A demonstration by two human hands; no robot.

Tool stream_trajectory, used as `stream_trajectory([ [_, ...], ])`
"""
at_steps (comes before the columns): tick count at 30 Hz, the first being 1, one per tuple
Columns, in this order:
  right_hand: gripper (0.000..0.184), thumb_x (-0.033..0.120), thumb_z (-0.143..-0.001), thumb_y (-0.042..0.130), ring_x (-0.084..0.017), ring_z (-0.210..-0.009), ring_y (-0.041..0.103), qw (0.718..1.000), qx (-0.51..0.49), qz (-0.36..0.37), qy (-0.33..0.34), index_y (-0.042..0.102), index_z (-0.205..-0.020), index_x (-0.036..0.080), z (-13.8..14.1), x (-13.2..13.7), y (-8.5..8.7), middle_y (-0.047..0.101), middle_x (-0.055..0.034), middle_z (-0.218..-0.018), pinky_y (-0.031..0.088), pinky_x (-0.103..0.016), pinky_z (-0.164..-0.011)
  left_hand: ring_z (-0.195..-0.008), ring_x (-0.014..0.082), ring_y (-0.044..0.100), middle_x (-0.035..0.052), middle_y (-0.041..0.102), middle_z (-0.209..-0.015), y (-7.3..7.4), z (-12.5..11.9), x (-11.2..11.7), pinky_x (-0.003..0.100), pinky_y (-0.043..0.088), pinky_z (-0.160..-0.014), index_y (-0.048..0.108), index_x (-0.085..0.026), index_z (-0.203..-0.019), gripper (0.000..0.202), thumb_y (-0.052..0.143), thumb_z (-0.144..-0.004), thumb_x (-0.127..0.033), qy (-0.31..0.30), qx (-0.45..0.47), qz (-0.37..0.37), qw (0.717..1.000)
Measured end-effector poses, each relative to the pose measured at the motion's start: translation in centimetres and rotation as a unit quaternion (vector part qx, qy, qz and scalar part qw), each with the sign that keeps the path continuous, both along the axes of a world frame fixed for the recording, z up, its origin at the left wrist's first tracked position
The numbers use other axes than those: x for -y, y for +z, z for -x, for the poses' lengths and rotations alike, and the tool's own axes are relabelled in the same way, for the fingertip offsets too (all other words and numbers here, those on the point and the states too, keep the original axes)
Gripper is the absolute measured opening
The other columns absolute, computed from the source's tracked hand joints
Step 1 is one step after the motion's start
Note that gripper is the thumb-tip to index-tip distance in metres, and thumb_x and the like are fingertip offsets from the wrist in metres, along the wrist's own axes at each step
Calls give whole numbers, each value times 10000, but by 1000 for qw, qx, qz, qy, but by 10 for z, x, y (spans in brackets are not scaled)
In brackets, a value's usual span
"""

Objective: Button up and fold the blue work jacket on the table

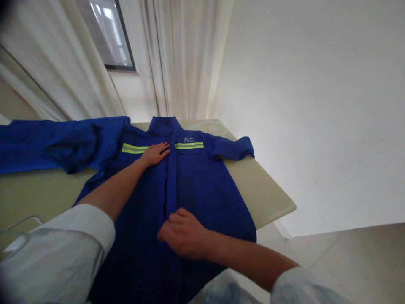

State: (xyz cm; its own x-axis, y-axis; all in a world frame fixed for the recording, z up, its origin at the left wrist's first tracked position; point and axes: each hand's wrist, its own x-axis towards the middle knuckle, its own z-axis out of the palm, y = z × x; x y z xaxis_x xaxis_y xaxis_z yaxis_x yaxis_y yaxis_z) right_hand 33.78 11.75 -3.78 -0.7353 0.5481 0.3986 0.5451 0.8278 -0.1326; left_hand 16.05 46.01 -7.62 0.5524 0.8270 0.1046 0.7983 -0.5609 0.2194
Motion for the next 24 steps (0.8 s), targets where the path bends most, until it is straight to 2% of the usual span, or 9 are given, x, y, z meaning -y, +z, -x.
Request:
stream_trajectory([
  [3,184,279,-1029,649,-127,-705,558,998,-32,-23,55,630,-848,262,6,80,-17,713,30,-836,427,-326,-686,-1578,274,343,52,416,-1689,3,0,1,478,275,-1283,491,-230,-1588,624,322,-1073,-539,-1,-10,-13,1000],
  [4,194,281,-1022,681,-105,-702,568,997,-43,-22,60,640,-833,270,6,100,-23,729,51,-861,446,-300,-673,-1586,283,321,55,429,-1682,5,-1,3,470,277,-1283,514,-219,-1573,624,329,-1070,-540,1,-12,-26,1000],
  [7,152,274,-1011,707,-85,-694,596,998,-52,-17,25,678,-862,278,4,134,-37,762,65,-893,495,-270,-677,-1594,311,284,80,423,-1686,16,-6,18,491,299,-1268,547,-197,-1546,598,347,-1064,-490,12,-1,-80,997],
  [10,103,257,-1026,655,-123,-730,621,997,-64,-15,-32,698,-933,248,1,139,-33,805,6,-1004,532,-329,-734,-1516,356,406,114,423,-1682,25,-18,44,566,363,-1214,518,-199,-1563,590,303,-1067,-432,57,17,-72,996],
  [12,113,219,-1030,619,-131,-723,619,995,-89,-9,-39,697,-948,220,1,137,-26,812,-19,-1044,529,-347,-734,-1490,406,427,133,410,-1686,25,-26,65,642,361,-1192,489,-208,-1584,651,276,-1060,-529,101,19,-20,995],
  [14,132,199,-1031,596,-131,-692,606,994,-102,0,-23,698,-949,207,3,136,-20,813,-18,-1017,518,-348,-703,-1543,458,328,122,334,-1725,21,-32,84,737,279,-1199,425,-244,-1628,765,252,-1023,-679,122,8,32,992],
  [16,158,203,-1039,580,-131,-674,594,995,-102,4,-11,704,-940,209,3,138,-18,814,-13,-991,512,-347,-674,-1596,472,192,82,239,-1763,15,-33,96,800,158,-1207,343,-299,-1668,825,217,-992,-753,118,-8,60,991],
  [19,204,225,-1052,574,-128,-668,590,995,-97,-4,-13,704,-895,224,0,143,-19,820,-9,-1020,510,-340,-647,-1618,457,120,54,182,-1777,9,-34,97,819,62,-1209,294,-325,-1685,820,180,-991,-748,114,-13,68,991],
  [24,100,173,-1011,629,-146,-676,605,990,-113,-26,-75,696,-974,238,-2,127,-21,819,-35,-1020,505,-352,-689,-1624,430,126,45,195,-1774,12,-41,66,813,42,-1213,321,-316,-1674,744,211,-1024,-661,124,6,69,990],
])
